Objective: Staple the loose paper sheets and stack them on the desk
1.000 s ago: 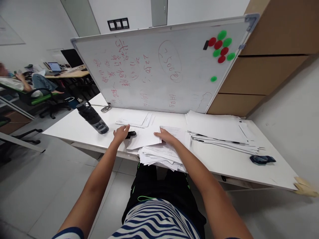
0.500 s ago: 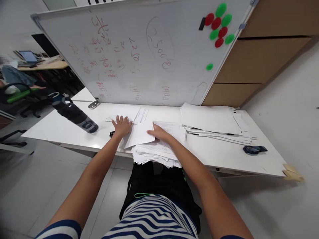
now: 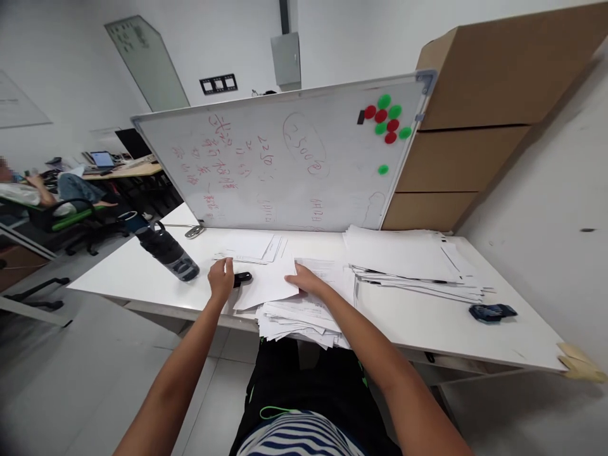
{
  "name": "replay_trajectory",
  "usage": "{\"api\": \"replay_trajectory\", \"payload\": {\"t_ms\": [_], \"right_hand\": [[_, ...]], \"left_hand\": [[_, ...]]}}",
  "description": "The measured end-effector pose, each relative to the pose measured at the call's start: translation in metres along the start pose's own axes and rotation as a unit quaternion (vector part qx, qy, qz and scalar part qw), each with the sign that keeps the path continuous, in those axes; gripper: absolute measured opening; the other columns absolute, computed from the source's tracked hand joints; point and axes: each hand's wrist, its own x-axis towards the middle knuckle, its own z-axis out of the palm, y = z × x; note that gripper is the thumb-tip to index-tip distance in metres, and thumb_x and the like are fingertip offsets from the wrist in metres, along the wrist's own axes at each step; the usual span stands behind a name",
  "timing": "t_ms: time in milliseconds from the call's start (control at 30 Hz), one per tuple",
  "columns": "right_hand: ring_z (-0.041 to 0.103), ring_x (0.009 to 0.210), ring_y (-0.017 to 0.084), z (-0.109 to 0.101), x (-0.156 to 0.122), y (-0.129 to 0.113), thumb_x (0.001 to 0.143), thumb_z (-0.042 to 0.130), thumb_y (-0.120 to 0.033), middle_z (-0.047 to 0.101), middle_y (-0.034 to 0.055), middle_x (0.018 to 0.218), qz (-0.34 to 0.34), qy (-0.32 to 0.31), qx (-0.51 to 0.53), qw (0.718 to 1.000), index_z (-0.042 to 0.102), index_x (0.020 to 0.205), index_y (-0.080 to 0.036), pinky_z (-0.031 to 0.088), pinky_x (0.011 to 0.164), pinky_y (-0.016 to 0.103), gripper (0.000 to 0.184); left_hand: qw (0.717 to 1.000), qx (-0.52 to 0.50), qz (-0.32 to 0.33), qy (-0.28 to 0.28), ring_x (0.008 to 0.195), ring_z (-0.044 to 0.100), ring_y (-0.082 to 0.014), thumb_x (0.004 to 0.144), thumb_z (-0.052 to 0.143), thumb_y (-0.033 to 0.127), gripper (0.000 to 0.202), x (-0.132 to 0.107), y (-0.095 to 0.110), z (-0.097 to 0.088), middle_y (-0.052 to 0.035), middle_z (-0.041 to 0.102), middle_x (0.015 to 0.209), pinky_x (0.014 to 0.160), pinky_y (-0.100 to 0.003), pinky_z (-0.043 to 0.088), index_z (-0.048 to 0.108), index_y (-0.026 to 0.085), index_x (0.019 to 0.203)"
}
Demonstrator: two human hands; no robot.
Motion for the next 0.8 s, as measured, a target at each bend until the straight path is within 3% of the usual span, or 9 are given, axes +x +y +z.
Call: {"api": "replay_trajectory", "payload": {"t_ms": [67,133,367,533,633,800], "right_hand": [[0.056,0.061,0.014,0.001,-0.001,0.001,0.072,0.070,-0.024,0.066,0.0006,0.079,-0.001,-0.012,-0.006,1.000,0.063,0.105,-0.019,0.046,0.055,0.024,0.034],[0.059,0.063,0.014,0.003,0.000,0.001,0.073,0.069,-0.025,0.068,0.0027,0.084,0.000,-0.005,-0.012,1.000,0.063,0.104,-0.019,0.047,0.056,0.025,0.033],[0.060,0.061,0.018,0.009,-0.009,-0.027,0.072,0.066,-0.020,0.068,0.0053,0.074,-0.016,0.040,-0.086,0.995,0.065,0.080,-0.017,0.043,0.053,0.025,0.009],[0.064,0.074,0.022,-0.016,-0.048,-0.052,0.077,0.066,-0.029,0.071,0.0067,0.085,-0.098,0.101,-0.144,0.980,0.068,0.087,-0.017,0.044,0.061,0.027,0.016],[0.062,0.075,0.021,-0.033,-0.065,-0.045,0.081,0.063,-0.042,0.070,0.0044,0.086,-0.114,0.117,-0.113,0.980,0.068,0.096,-0.018,0.043,0.064,0.028,0.028],[0.047,0.059,0.014,-0.033,-0.067,-0.017,0.079,0.063,-0.048,0.054,-0.0019,0.063,-0.060,0.147,-0.146,0.977,0.059,0.073,-0.018,0.033,0.056,0.026,0.031]], "left_hand": [[0.997,0.034,0.013,-0.063,0.103,0.059,-0.0308,0.098,0.030,0.047,0.043,-0.010,-0.011,-0.003,-0.0130,0.068,0.101,0.088,-0.045,0.044,0.065,0.022,0.095],[0.995,0.049,0.029,-0.087,0.100,0.059,-0.0306,0.099,0.028,0.044,0.043,-0.018,-0.018,-0.002,-0.0137,0.068,0.097,0.086,-0.045,0.044,0.064,0.022,0.089],[0.995,0.067,0.017,-0.066,0.094,0.059,-0.0304,0.099,0.029,0.038,0.040,-0.021,-0.021,0.006,-0.0144,0.066,0.091,0.083,-0.045,0.043,0.061,0.023,0.082],[0.995,0.069,0.019,-0.067,0.091,0.058,-0.0299,0.100,0.025,0.040,0.044,-0.022,-0.021,0.005,-0.0126,0.064,0.089,0.081,-0.044,0.042,0.061,0.024,0.080],[0.995,0.075,0.018,-0.071,0.092,0.057,-0.0303,0.100,0.025,0.041,0.045,-0.023,-0.020,0.005,-0.0131,0.063,0.089,0.081,-0.044,0.042,0.061,0.023,0.081],[0.995,0.075,0.014,-0.069,0.093,0.056,-0.0305,0.100,0.025,0.040,0.044,-0.023,-0.021,0.007,-0.0132,0.064,0.090,0.080,-0.044,0.041,0.062,0.023,0.083]]}}
